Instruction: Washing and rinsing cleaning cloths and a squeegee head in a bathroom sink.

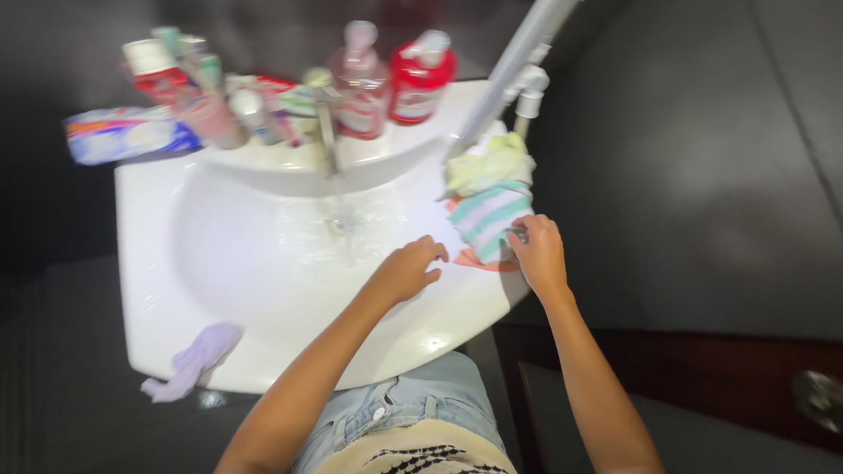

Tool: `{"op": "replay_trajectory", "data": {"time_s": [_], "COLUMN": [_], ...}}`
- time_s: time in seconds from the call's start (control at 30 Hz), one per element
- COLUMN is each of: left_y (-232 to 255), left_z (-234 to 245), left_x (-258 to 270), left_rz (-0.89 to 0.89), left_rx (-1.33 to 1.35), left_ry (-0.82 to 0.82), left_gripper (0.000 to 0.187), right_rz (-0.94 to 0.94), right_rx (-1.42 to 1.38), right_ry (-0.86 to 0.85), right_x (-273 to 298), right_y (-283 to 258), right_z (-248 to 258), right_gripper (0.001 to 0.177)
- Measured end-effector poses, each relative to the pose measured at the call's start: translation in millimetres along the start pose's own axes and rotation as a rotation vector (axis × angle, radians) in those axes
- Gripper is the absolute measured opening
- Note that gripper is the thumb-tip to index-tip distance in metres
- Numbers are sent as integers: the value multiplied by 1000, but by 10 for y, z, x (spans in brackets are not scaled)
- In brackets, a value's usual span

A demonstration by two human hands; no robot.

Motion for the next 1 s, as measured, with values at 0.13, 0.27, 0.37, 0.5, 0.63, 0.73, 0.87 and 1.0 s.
{"op": "replay_trajectory", "data": {"time_s": [0.13,0.27,0.37,0.5,0.63,0.73,0.87,1.0], "left_y": [378,464,119,226,560,918,1212,1098], "left_z": [-424,-617,-831,-639,-524,-477,-430,-141], "left_x": [-523,-900,-1125,-1267,-1498,-1610,-1675,-1462], "left_rz": [-27,32,93,105,134,250,-24,-120], "left_rx": [0,6,39,-88,281,832,1336,1727], "left_ry": [-112,-40,-1,38,70,-88,-278,-327], "left_gripper": [30,40,25,12,16,19,22,28], "right_rz": [-130,-235,-311,-191,-145,31,-372,-231], "right_rx": [61,-216,-262,-235,-262,-232,-541,-962], "right_ry": [-22,-66,-121,-77,-127,106,151,271], "right_x": [197,282,250,129,-44,-172,-255,-340], "right_y": [359,617,636,524,564,873,1283,735], "right_z": [72,-110,-93,88,26,-200,-316,274], "right_gripper": [56,64,61,63,67,59,28,13]}}
Point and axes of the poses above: each hand's wrist, its own x-axis away from the middle knuckle, its own z-axis out of the back of the hand, y = z × x, the point moved 5 cm from there along -x, towards the middle knuckle, and after that the axes turned 6 degrees about x, right-handed, at the moved point
